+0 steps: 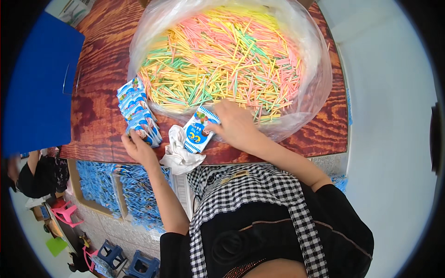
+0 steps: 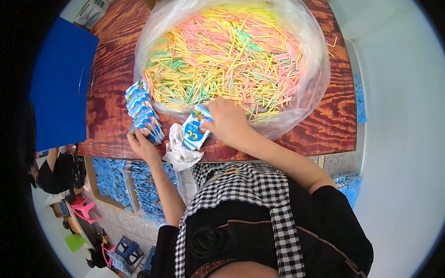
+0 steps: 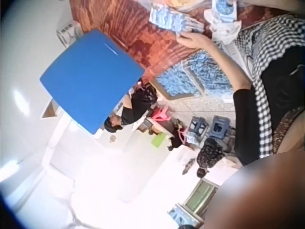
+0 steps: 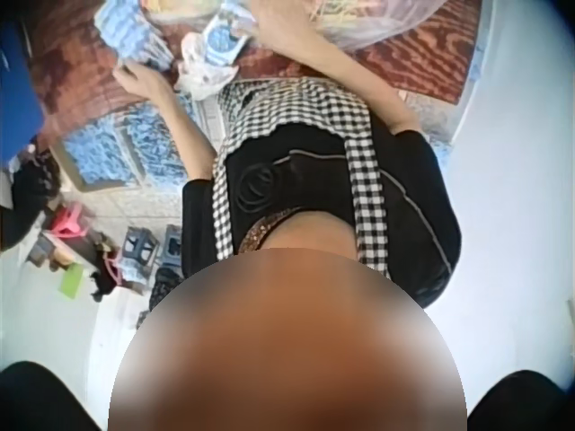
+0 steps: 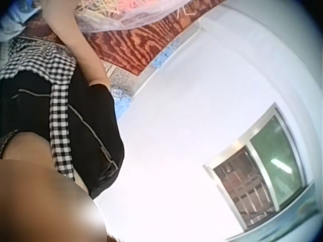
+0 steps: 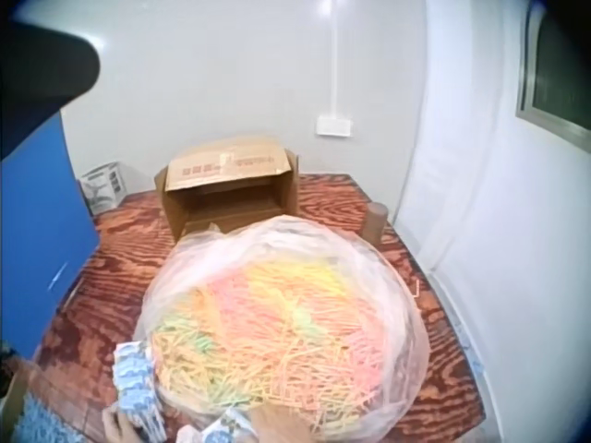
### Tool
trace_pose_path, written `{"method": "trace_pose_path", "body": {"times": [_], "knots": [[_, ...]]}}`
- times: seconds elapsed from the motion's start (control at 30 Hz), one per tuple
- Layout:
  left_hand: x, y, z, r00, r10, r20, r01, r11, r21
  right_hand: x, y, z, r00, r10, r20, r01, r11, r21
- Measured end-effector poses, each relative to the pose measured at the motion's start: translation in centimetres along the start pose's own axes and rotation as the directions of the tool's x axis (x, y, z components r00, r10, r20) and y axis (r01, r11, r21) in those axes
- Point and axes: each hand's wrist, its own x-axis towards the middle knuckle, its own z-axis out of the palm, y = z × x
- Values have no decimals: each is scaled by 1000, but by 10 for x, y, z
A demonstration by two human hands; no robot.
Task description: Manually packaging small colorful plastic sticks into individual plastic packets at a workstation.
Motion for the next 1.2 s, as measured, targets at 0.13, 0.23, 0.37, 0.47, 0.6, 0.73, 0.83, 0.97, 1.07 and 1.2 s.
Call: {"method": "trace_pose_path", "body": {"times": [0.13,0.23,0.37,0.47,0.6,0.73,0.83,0.97,1.07,1.2], "knots": [[5,-6,22,947,317,-54,-251,834,491,0,3,18,997,-38,-66,38,999,1],[5,-6,24,945,323,-40,-263,829,493,1,7,14,995,-24,-100,32,997,77],[-6,-2,18,966,254,-55,-199,857,475,-5,12,5,989,-125,-79,122,992,-40],[-11,15,19,947,299,-119,-205,846,492,-3,17,1,953,-242,-183,224,968,-116],[-28,65,25,888,459,31,-451,853,264,1,9,-10,901,-280,-331,272,960,-70],[-60,87,44,735,137,665,-122,990,-70,-3,3,-9,965,-55,-257,154,912,380],[-69,75,49,826,9,564,101,981,-163,-3,7,-5,966,89,-244,53,852,521],[-67,87,47,801,44,596,82,980,-183,-4,10,-4,956,87,-281,55,886,460],[-69,91,48,728,-124,674,457,820,-343,-6,6,-9,956,-24,-293,124,937,326],[-64,104,40,712,-113,693,412,867,-281,-5,4,-16,965,-81,-250,129,975,181]]}}
